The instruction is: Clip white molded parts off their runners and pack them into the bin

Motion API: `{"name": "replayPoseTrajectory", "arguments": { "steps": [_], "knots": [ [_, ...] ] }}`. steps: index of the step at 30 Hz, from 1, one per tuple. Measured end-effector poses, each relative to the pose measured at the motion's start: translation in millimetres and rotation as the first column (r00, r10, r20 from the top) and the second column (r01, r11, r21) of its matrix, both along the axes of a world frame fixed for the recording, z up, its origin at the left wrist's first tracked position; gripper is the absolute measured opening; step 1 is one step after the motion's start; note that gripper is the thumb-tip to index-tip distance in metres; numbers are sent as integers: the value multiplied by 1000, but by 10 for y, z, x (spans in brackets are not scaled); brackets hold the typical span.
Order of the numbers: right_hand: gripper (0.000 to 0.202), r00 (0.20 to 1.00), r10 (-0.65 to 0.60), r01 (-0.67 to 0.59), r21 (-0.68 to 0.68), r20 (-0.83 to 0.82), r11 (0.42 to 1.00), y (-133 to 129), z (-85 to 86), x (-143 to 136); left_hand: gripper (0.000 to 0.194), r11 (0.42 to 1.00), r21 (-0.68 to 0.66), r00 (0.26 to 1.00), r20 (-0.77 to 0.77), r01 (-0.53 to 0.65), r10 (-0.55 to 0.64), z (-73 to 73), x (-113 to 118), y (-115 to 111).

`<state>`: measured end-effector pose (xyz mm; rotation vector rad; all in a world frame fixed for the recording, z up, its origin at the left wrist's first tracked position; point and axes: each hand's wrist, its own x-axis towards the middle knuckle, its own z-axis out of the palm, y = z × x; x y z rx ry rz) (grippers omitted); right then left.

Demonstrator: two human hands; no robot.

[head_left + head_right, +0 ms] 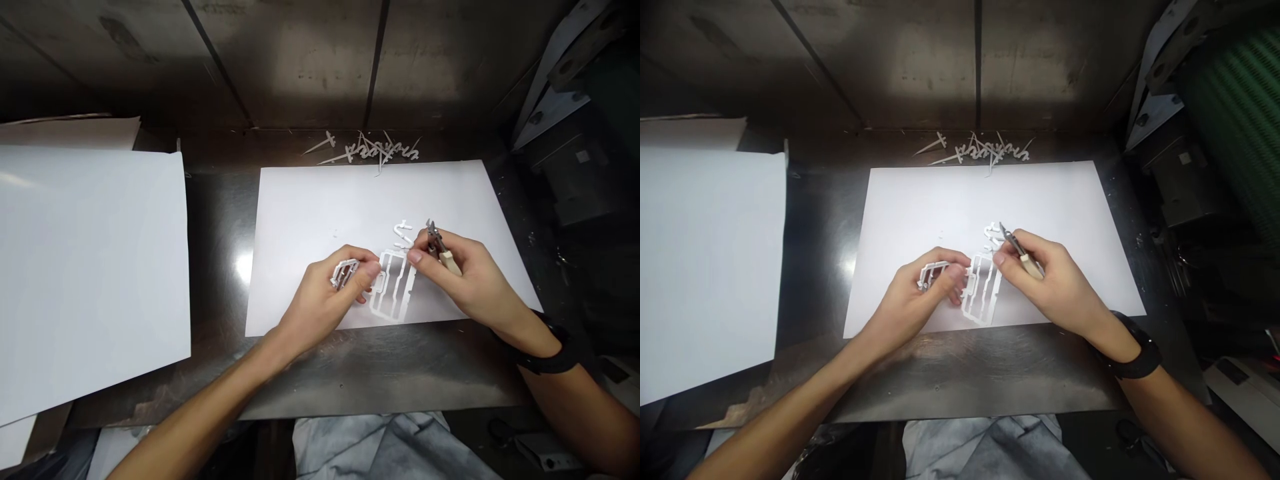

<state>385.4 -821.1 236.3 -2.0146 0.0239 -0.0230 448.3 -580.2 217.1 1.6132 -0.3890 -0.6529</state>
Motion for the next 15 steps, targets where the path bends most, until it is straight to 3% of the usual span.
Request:
{"name": "replayPoseTrajectory", "arguments": {
  "steps": [4, 9, 15],
  "knots": [
    [23, 999, -29, 29, -7, -35, 1000, 91, -14, -29, 34, 995, 59, 997, -3, 82, -82, -22, -32, -41],
    [23, 997, 38, -29, 112, -72, 993, 245, -66, -76, 44, 991, -27, 982, -135, 128, -131, -70, -69, -87],
    [21, 996, 75, -57, 280, -54, 958, 240, -37, -99, 30, 989, -123, 957, -266, 88, -118, -31, -54, -76]
  ]
}}
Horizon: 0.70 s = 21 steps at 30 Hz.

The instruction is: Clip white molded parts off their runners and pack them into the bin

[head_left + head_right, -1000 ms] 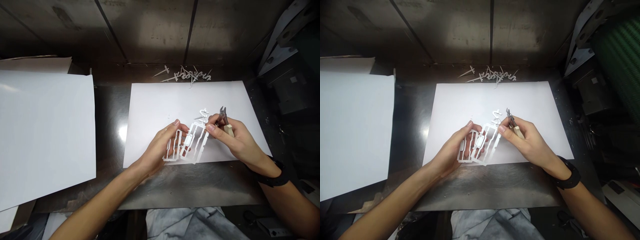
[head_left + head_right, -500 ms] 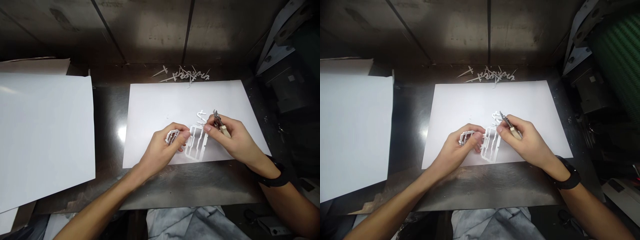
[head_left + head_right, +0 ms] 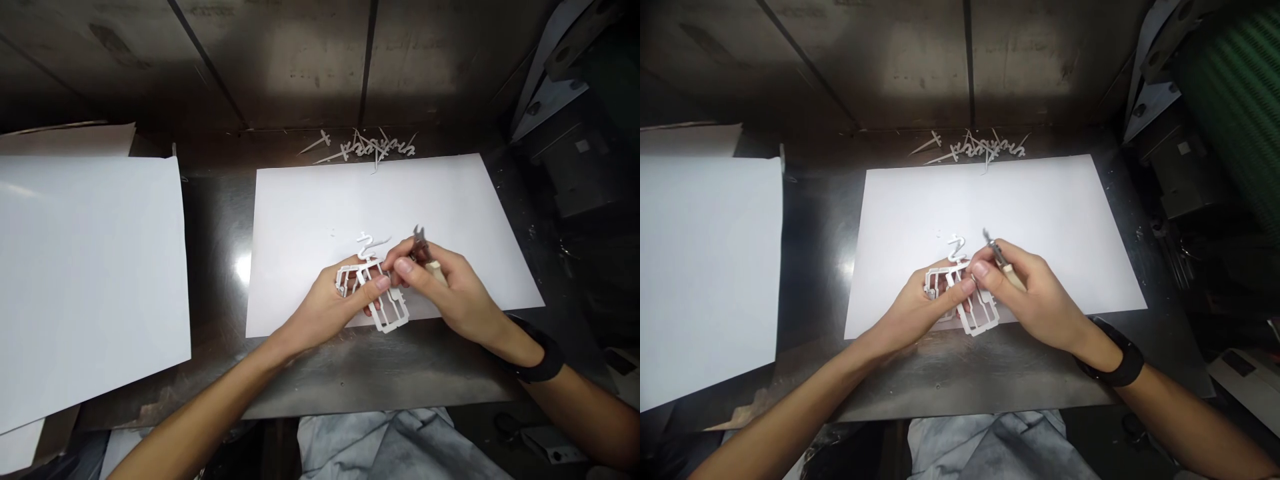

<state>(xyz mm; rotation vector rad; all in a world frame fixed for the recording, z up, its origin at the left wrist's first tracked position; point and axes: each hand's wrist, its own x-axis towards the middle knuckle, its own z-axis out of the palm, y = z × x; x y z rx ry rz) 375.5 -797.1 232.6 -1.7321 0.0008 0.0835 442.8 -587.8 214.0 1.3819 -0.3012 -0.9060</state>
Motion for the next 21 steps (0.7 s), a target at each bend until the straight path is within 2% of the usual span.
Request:
{"name": "replayPoseTrajectory", "arguments": {
  "steps": [3, 7, 11, 15, 21],
  "knots": [
    [20, 995, -80, 78, 27, 63, 997, -80, 3, 23, 30, 1000, -14, 997, -73, -2, 1, 42, 37, 5],
    [17, 972, -193, 195, -4, 132, 981, -123, -6, 30, 33, 1000, 0, 984, -178, 8, -8, 50, 67, 15],
    [18, 975, -128, 149, -105, 184, 983, -66, 24, -7, 27, 991, -2, 975, -180, 135, -133, 44, 57, 28],
    [12, 958, -80, 135, -183, 277, 974, -13, 32, -16, 29, 957, -47, 940, -180, 285, -289, 39, 36, 30],
    [9, 922, -17, 109, -216, 386, 970, -14, 25, -19, 37, 932, -56, 912, -196, 357, -361, 42, 38, 45]
  ]
}}
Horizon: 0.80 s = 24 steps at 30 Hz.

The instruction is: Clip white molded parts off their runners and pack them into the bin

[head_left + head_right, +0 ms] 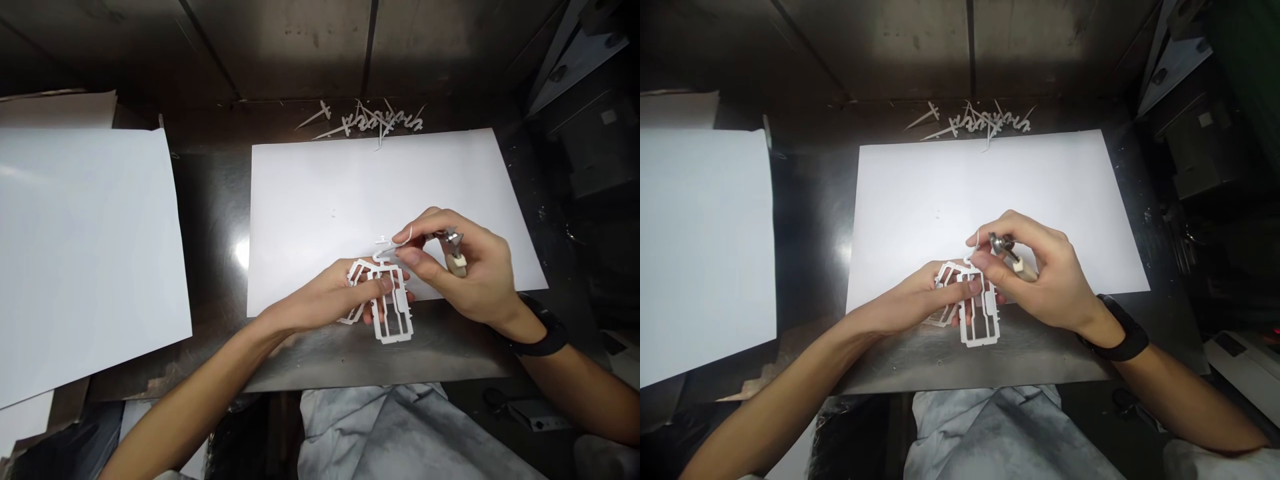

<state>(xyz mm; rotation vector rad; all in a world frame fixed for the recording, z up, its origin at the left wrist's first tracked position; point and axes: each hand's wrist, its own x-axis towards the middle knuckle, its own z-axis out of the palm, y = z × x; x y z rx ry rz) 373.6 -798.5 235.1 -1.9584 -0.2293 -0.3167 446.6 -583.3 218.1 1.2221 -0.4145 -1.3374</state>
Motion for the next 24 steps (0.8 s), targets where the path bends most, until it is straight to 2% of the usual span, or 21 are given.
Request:
{"name": "replayPoseTrajectory", "arguments": {
  "steps": [2, 4, 7, 9, 11, 14, 16, 18, 21, 23, 24],
  "knots": [
    [6, 998, -64, 64, -31, -9, 997, 7, 15, -8, 43, 1000, 1, 997, -78, 8, -8, 13, 4, 3],
    [3, 982, -186, 186, 6, -43, 983, 5, 21, -1, 53, 1000, 10, 973, -227, -28, 29, 17, 8, -3],
    [4, 948, -282, 312, 276, -145, 909, -39, -11, 54, 62, 984, 25, 888, -428, -177, 170, -16, 16, -32],
    [5, 939, -219, 326, 479, -265, 815, -85, -52, 107, 59, 960, 5, 839, -484, -281, 249, -56, 21, -58],
    [7, 915, -100, 337, 604, -392, 722, -121, -92, 156, 54, 936, -13, 809, -508, -352, 297, -92, 16, -81],
    [9, 864, 33, 394, 717, -502, 575, -145, -132, 207, 53, 925, -4, 803, -497, -380, 328, -119, -12, -98],
    [6, 835, 103, 442, 770, -541, 461, -153, -146, 230, 53, 916, 0, 831, -422, -401, 364, -120, -29, -94],
    [7, 811, 155, 481, 794, -564, 372, -162, -158, 250, 51, 895, 25, 847, -311, -446, 431, -117, -27, -85],
    [9, 792, 219, 502, 812, -570, 297, -169, -182, 270, 51, 806, 62, 786, -188, -589, 589, -113, 10, -78],
    [9, 774, 270, 502, 815, -573, 290, -157, -201, 273, 49, 754, 56, 734, -188, -655, 652, -111, 38, -83],
    [9, 760, 294, 504, 811, -579, 297, -146, -211, 271, 49, 760, 59, 732, -232, -647, 641, -108, 48, -87]
  ]
}}
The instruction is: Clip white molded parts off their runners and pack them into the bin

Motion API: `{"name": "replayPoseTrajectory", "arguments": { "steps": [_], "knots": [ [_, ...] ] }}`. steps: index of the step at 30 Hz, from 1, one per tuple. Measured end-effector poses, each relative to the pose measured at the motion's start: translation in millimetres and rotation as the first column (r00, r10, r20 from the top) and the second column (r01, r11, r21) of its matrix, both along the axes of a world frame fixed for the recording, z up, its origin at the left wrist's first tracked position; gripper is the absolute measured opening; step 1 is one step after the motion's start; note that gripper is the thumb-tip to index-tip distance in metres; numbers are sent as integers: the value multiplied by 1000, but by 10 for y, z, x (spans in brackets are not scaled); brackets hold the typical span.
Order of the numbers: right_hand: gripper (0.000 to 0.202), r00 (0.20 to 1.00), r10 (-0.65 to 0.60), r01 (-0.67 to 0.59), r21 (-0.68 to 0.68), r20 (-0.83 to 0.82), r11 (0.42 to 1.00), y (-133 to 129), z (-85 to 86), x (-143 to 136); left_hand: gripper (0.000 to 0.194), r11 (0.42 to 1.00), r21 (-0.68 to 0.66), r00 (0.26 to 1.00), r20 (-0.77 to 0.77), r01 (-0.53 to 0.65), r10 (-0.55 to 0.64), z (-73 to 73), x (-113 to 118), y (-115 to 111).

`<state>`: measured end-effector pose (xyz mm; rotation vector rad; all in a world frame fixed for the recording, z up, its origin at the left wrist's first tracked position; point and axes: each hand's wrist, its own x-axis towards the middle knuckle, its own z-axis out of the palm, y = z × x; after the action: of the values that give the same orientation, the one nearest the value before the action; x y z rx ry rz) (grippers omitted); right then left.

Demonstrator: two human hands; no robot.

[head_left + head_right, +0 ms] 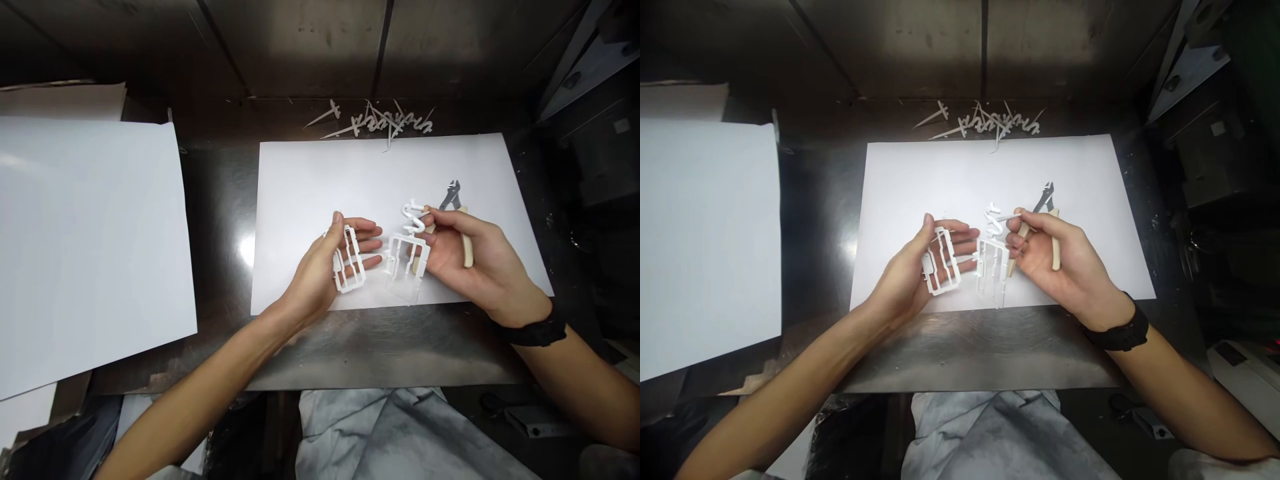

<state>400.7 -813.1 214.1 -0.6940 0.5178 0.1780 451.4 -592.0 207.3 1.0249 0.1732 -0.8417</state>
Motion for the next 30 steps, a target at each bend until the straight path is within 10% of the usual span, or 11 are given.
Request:
{"name": "replayPoseTrajectory", "arguments": {
  "steps": [4, 10, 25, 27, 30],
  "knots": [
    [11, 994, 110, -111, -63, -23, 992, 43, -22, -19, 57, 955, -211, 931, -254, 210, -261, 24, -16, -4],
    [8, 979, 202, -204, -247, -36, 947, -1, -14, -14, 26, 896, -300, 890, -221, 327, -399, 93, -70, 40],
    [34, 937, 346, -311, -337, 45, 888, -213, 189, -52, 29, 983, -175, 976, -200, 53, -88, 309, 133, 169],
    [34, 912, 411, -359, -457, 15, 814, -233, 223, -90, 35, 981, -180, 977, -181, 76, -109, 309, 122, 168],
    [34, 842, 529, -427, -731, -107, 532, -254, 274, -153, 49, 980, -154, 988, -69, 125, -136, 310, 121, 175]
  ]
}}
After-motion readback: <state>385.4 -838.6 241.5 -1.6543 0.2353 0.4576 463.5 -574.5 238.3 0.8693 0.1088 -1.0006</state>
